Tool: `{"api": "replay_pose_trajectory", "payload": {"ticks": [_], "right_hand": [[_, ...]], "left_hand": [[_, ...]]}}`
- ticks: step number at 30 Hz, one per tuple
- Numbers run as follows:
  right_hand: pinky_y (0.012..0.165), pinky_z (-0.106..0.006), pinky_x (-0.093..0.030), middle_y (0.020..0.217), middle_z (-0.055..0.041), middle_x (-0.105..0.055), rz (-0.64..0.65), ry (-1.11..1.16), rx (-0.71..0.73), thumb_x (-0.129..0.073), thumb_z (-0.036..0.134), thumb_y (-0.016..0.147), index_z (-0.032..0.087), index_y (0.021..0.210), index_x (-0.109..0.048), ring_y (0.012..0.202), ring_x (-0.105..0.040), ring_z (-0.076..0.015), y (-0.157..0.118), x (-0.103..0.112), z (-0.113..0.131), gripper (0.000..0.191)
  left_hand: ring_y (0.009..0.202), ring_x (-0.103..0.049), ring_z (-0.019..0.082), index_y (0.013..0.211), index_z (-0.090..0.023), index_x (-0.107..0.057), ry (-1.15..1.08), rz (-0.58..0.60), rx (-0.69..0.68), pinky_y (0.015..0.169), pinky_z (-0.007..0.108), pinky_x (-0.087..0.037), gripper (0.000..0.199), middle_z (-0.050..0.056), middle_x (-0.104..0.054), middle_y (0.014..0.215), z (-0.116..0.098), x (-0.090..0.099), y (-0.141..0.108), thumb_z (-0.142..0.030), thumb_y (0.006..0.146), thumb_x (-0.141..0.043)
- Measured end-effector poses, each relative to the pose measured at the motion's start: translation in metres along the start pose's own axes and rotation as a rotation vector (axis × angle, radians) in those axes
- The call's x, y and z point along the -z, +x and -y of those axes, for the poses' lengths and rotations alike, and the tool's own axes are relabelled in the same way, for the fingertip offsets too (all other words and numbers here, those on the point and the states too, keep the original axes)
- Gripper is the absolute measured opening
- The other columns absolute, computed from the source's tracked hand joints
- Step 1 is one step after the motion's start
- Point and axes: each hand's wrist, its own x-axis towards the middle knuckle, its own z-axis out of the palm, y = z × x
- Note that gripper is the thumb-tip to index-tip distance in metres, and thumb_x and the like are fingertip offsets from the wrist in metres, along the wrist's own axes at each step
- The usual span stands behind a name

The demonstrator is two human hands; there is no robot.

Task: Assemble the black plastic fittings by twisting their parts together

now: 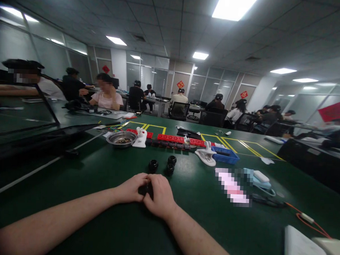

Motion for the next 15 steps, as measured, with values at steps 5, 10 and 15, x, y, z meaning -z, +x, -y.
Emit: {"api": "replay_pose_trajectory", "payload": {"ticks": [5,10,15], "right_hand": [[0.085,-0.043,-0.037,0.105,-0.0115,-0.050,-0.120,-0.069,-0.062,-0.064,0.035,0.063,0.016,0.111,-0.043,0.098,-0.045,-0.0263,-0.0011,-0.0026,-0.0019,0.055],[0.079,-0.038,-0.042,0.095,-0.0093,-0.053,-0.112,-0.013,-0.049,-0.056,0.021,0.068,0.015,0.107,-0.044,0.088,-0.050,-0.0220,-0.0008,-0.0042,-0.0015,0.042],[0.090,-0.041,-0.036,0.112,-0.0116,-0.046,-0.138,0.037,0.082,-0.048,0.014,0.062,0.014,0.116,-0.037,0.103,-0.044,-0.0237,-0.0024,-0.0003,0.0014,0.054]], "left_hand": [[0.098,-0.048,0.024,0.095,-0.016,-0.060,0.023,0.016,-0.003,0.088,0.033,-0.038,0.035,0.008,-0.054,0.105,0.0020,0.0008,-0.0011,-0.033,0.065,-0.064],[0.095,-0.048,0.022,0.094,-0.017,-0.059,0.011,-0.009,0.011,0.087,0.032,-0.039,0.035,0.006,-0.054,0.103,0.0050,-0.0032,0.0001,-0.033,0.063,-0.065],[0.097,-0.047,0.023,0.098,-0.021,-0.059,-0.011,0.016,0.029,0.087,0.033,-0.038,0.037,0.004,-0.053,0.103,0.0056,-0.0034,0.0009,-0.025,0.062,-0.064]]}}
